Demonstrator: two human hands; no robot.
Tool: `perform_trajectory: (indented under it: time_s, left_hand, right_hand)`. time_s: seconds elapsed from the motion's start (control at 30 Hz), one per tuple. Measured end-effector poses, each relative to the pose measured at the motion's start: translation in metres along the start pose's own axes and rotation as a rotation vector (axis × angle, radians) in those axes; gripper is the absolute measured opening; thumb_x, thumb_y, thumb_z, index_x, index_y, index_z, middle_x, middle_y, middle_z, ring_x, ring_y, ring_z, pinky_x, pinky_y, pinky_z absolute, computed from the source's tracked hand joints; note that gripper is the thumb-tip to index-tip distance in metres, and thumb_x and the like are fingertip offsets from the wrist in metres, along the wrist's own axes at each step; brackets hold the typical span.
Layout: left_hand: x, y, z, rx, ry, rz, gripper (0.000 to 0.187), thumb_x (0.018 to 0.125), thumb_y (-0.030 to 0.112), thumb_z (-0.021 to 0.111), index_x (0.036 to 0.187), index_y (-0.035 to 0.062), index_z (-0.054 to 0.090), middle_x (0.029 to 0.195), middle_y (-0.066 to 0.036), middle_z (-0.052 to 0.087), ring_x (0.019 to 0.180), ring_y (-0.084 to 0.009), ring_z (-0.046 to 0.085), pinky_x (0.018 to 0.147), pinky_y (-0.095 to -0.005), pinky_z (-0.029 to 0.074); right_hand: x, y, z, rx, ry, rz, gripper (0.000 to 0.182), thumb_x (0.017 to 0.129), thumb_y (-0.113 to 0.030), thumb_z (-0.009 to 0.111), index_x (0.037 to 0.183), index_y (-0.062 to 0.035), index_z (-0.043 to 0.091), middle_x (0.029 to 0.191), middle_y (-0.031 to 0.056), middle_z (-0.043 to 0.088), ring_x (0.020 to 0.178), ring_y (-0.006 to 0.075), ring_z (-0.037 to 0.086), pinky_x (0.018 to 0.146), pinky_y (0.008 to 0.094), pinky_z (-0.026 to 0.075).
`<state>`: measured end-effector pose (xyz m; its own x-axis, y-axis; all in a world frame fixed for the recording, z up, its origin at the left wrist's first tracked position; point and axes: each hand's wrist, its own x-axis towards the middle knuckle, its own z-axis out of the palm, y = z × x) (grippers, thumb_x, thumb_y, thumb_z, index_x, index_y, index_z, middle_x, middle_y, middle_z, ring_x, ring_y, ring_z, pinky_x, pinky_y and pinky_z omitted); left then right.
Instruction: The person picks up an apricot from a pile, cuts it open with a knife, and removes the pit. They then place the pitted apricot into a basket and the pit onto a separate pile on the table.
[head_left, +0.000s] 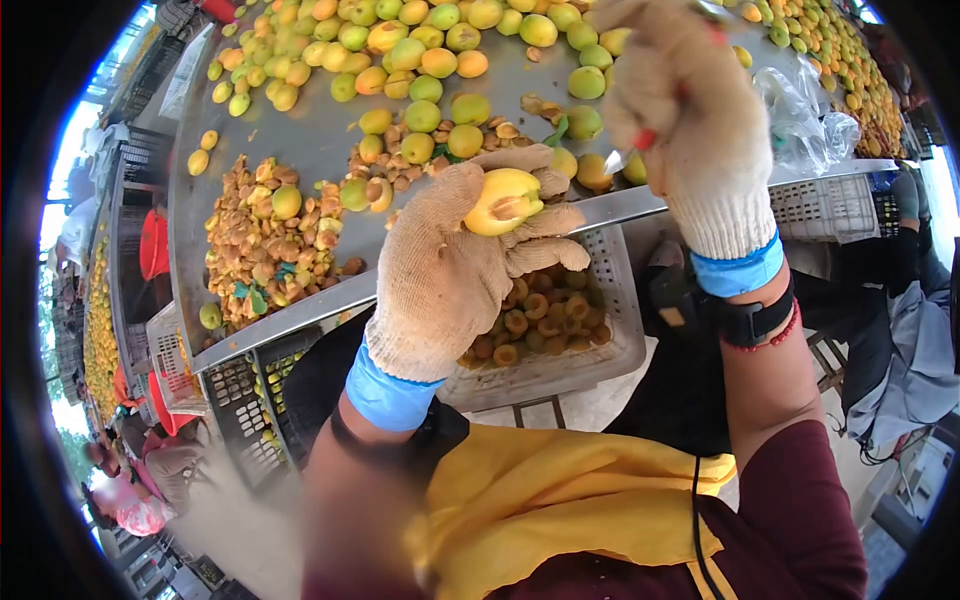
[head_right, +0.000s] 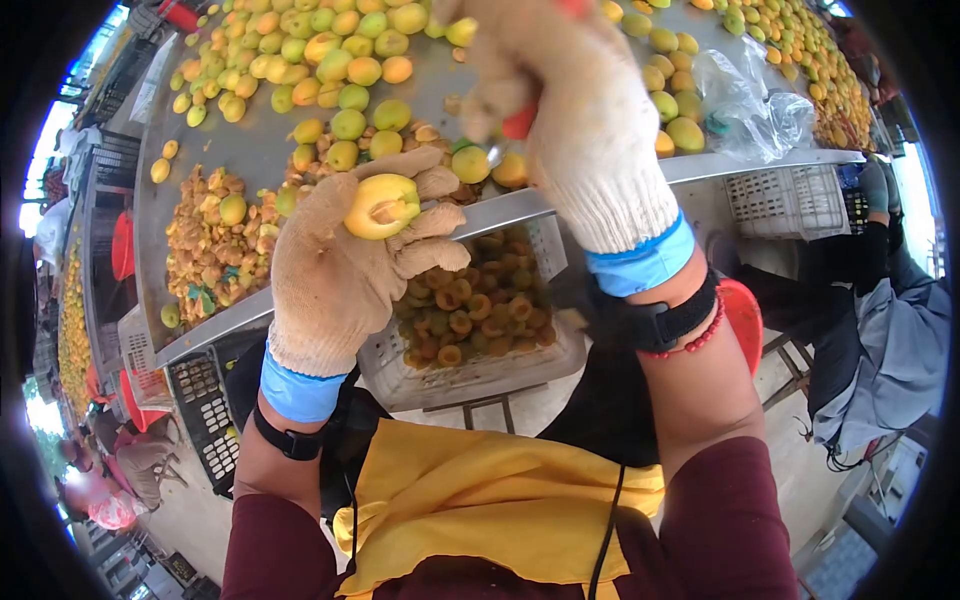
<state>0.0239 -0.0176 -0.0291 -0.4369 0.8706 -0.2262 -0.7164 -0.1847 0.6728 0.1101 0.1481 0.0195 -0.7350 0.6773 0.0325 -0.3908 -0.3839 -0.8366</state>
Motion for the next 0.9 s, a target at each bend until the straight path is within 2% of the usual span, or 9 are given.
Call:
perform_trajectory:
  time_s: [0.13,0.2,0.27,0.3,0.53,0.6,0.63,0.7,0.9]
  left_hand:
    - [0.006,-0.001,-0.003,-0.083,-0.065,-0.070,0.055,0.110,0.041,0.044,0.134,-0.0068,0.057,0.124,-0.022,0.066,0.097,-0.0361,0.074,0.070,-0.0454,0.065]
    - [0.003,0.001,0.002,-0.128,-0.006,-0.082,0.058,0.111,0.045,0.042,0.134,-0.0059,0.057,0.117,-0.021,0.069,0.088,-0.0340,0.076,0.062,-0.0438,0.065]
    - [0.002,0.006,-0.001,-0.236,-0.004,-0.173,0.058,0.110,0.052,0.041,0.133,0.0010,0.056,0.106,-0.016,0.072,0.072,-0.0318,0.073,0.043,-0.0406,0.055]
    - [0.001,0.009,0.007,-0.086,0.046,-0.155,0.055,0.110,0.053,0.042,0.129,0.0040,0.057,0.099,-0.011,0.071,0.067,-0.0266,0.070,0.037,-0.0345,0.047]
    - [-0.004,0.007,0.015,0.127,0.146,0.045,0.053,0.111,0.051,0.039,0.127,0.0048,0.058,0.093,-0.010,0.070,0.061,-0.0220,0.068,0.042,-0.0322,0.049]
    - [-0.002,-0.001,0.010,0.255,0.272,0.230,0.051,0.111,0.046,0.042,0.125,0.0004,0.060,0.092,-0.014,0.072,0.052,-0.0178,0.063,0.041,-0.0292,0.048]
    - [-0.004,0.003,0.014,0.316,0.225,0.314,0.043,0.112,0.040,0.043,0.119,0.0018,0.061,0.082,-0.011,0.067,0.048,-0.0173,0.060,0.040,-0.0290,0.047]
    - [-0.005,0.005,0.013,0.317,0.240,0.304,0.042,0.112,0.039,0.043,0.118,0.0020,0.062,0.081,-0.011,0.068,0.047,-0.0171,0.059,0.040,-0.0288,0.046]
    - [-0.003,0.009,0.010,0.276,0.274,0.222,0.038,0.112,0.036,0.044,0.112,0.0031,0.063,0.078,-0.011,0.068,0.041,-0.0159,0.054,0.035,-0.0277,0.040]
  right_hand:
    - [0.005,0.009,0.004,0.543,-0.268,-0.058,0.046,0.114,-0.038,0.044,0.097,-0.0023,0.067,0.053,-0.0055,0.042,0.036,0.0097,0.031,0.033,0.0289,0.033]
    - [0.007,0.013,0.013,0.541,-0.270,-0.034,0.047,0.114,-0.039,0.044,0.093,-0.0025,0.067,0.052,-0.0047,0.042,0.036,0.0103,0.032,0.033,0.0293,0.033]
    - [0.008,0.016,0.021,0.552,-0.278,0.022,0.051,0.113,-0.041,0.044,0.087,-0.0029,0.067,0.050,-0.0031,0.041,0.035,0.0115,0.033,0.031,0.0302,0.034]
    - [0.007,0.015,0.025,0.539,-0.237,0.039,0.052,0.113,-0.041,0.045,0.085,-0.0025,0.066,0.049,-0.0019,0.041,0.034,0.0124,0.034,0.031,0.0301,0.033]
    - [0.022,0.029,0.034,0.334,-0.099,0.012,0.054,0.112,-0.043,0.047,0.082,-0.0027,0.066,0.047,-0.0011,0.041,0.032,0.0128,0.032,0.030,0.0295,0.031]
    - [0.063,0.045,0.017,0.414,-0.830,-0.514,0.054,0.112,-0.044,0.048,0.081,-0.0030,0.066,0.047,-0.0012,0.040,0.032,0.0128,0.032,0.030,0.0295,0.031]
    - [0.047,0.040,0.034,0.419,-0.833,-0.512,0.054,0.112,-0.044,0.048,0.081,-0.0030,0.066,0.047,-0.0012,0.040,0.032,0.0128,0.032,0.030,0.0295,0.031]
    - [0.006,0.034,0.061,0.628,-0.218,-0.020,0.055,0.111,-0.045,0.048,0.080,-0.0037,0.066,0.049,-0.0018,0.042,0.034,0.0122,0.034,0.030,0.0296,0.032]
    - [0.017,0.041,0.057,0.578,-0.383,-0.076,0.055,0.111,-0.046,0.048,0.080,-0.0039,0.066,0.049,-0.0019,0.042,0.035,0.0120,0.035,0.031,0.0294,0.032]
